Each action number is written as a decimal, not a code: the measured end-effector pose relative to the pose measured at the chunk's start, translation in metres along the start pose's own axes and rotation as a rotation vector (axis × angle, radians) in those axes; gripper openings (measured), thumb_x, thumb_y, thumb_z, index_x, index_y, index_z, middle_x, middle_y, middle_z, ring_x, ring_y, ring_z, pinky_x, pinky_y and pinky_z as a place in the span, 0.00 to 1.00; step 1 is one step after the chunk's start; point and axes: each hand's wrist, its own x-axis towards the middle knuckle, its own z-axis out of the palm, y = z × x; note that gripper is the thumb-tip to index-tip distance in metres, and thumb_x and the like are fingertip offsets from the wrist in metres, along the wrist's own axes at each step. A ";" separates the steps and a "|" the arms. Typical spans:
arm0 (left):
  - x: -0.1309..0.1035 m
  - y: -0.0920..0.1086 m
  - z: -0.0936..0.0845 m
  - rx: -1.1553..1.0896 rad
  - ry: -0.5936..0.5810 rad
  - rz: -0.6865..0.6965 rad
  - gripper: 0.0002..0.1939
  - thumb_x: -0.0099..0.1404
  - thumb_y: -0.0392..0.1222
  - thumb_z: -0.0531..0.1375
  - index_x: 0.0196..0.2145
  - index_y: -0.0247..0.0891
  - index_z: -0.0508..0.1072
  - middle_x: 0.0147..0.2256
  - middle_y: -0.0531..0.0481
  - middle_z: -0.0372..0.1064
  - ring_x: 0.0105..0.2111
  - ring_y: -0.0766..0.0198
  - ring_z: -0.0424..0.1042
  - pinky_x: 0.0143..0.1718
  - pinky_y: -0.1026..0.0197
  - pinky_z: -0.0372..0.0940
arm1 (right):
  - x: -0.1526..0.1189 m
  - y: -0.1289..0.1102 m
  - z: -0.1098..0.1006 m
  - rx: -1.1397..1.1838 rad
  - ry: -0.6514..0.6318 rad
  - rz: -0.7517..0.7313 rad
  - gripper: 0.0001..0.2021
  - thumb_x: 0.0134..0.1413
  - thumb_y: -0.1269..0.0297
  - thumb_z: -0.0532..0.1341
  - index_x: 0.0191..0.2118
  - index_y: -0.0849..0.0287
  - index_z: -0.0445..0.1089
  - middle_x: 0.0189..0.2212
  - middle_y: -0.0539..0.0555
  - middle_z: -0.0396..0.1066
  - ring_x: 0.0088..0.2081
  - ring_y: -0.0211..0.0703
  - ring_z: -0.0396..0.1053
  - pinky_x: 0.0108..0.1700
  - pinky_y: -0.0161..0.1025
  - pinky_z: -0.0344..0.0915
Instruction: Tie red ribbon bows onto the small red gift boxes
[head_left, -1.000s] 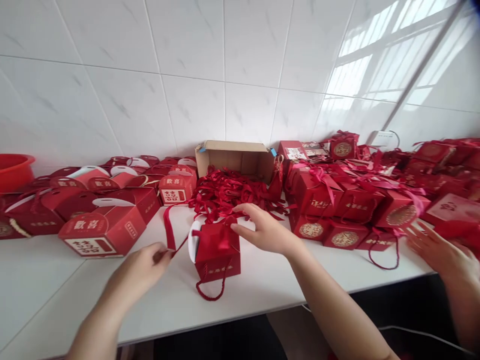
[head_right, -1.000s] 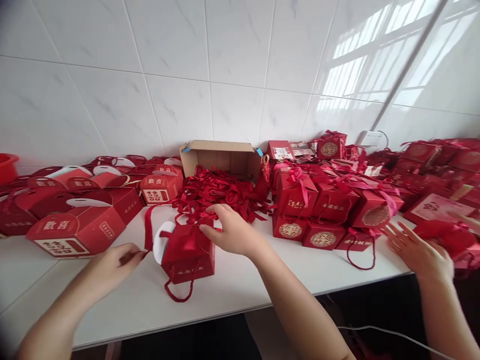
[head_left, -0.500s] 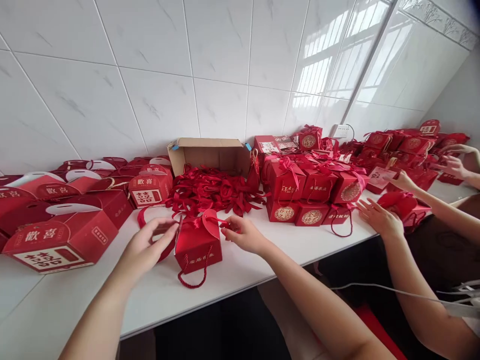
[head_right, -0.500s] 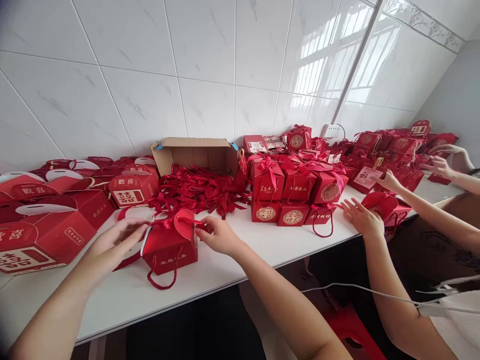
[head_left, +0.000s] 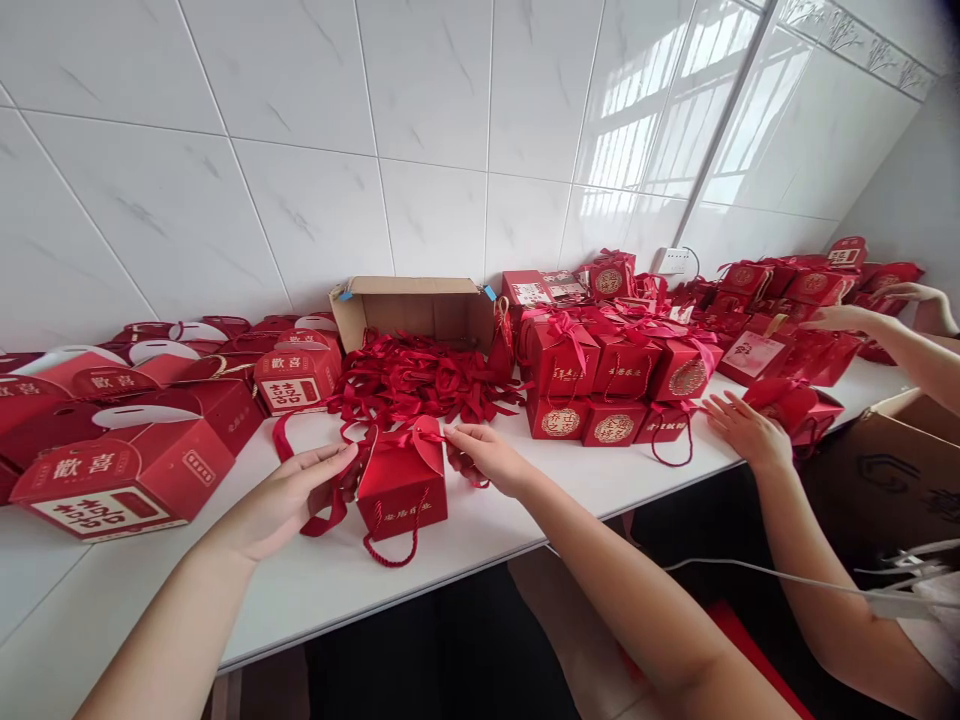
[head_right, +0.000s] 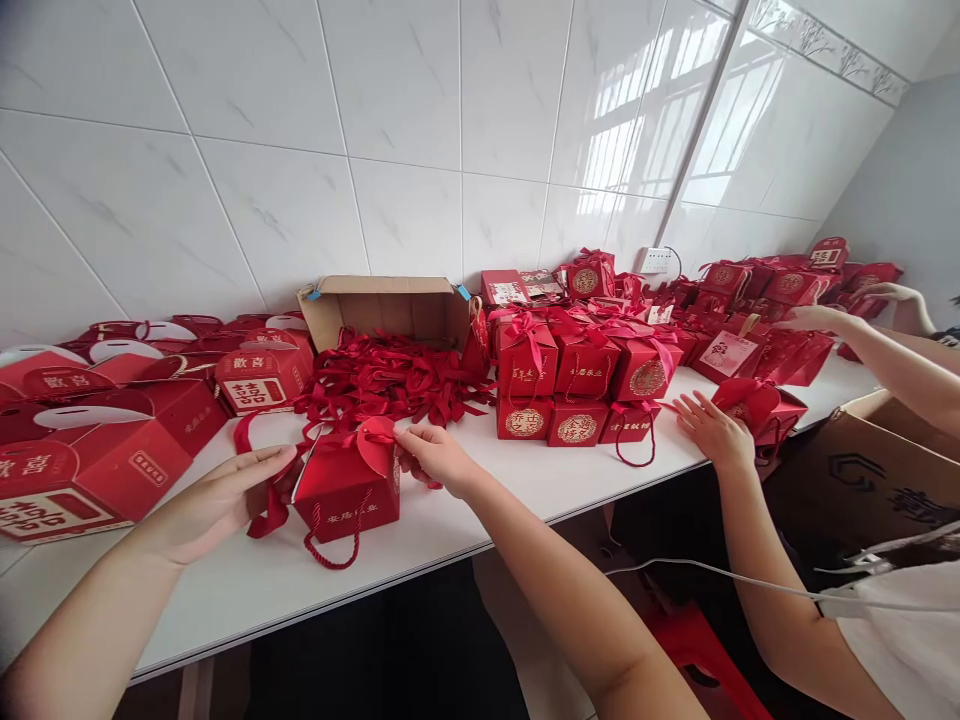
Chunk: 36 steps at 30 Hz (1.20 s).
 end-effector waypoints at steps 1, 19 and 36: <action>-0.001 0.001 -0.002 0.018 -0.027 0.005 0.13 0.50 0.49 0.68 0.27 0.37 0.73 0.22 0.53 0.67 0.23 0.66 0.64 0.25 0.66 0.61 | 0.001 0.001 -0.001 -0.010 0.009 0.001 0.23 0.51 0.42 0.56 0.23 0.58 0.56 0.17 0.43 0.56 0.15 0.27 0.47 0.16 0.31 0.40; -0.010 -0.013 -0.029 1.210 0.542 0.735 0.21 0.59 0.51 0.57 0.16 0.39 0.56 0.18 0.55 0.53 0.22 0.65 0.54 0.28 0.61 0.49 | -0.006 -0.012 -0.039 -0.372 0.076 -0.111 0.23 0.45 0.43 0.62 0.21 0.59 0.59 0.16 0.43 0.49 0.19 0.30 0.46 0.21 0.32 0.42; 0.006 -0.013 -0.029 -0.005 0.266 -0.069 0.03 0.43 0.35 0.60 0.15 0.34 0.71 0.19 0.47 0.71 0.19 0.64 0.67 0.21 0.64 0.61 | 0.002 -0.008 -0.030 -0.561 0.186 -0.128 0.23 0.40 0.41 0.64 0.21 0.59 0.62 0.15 0.45 0.53 0.19 0.31 0.47 0.21 0.33 0.43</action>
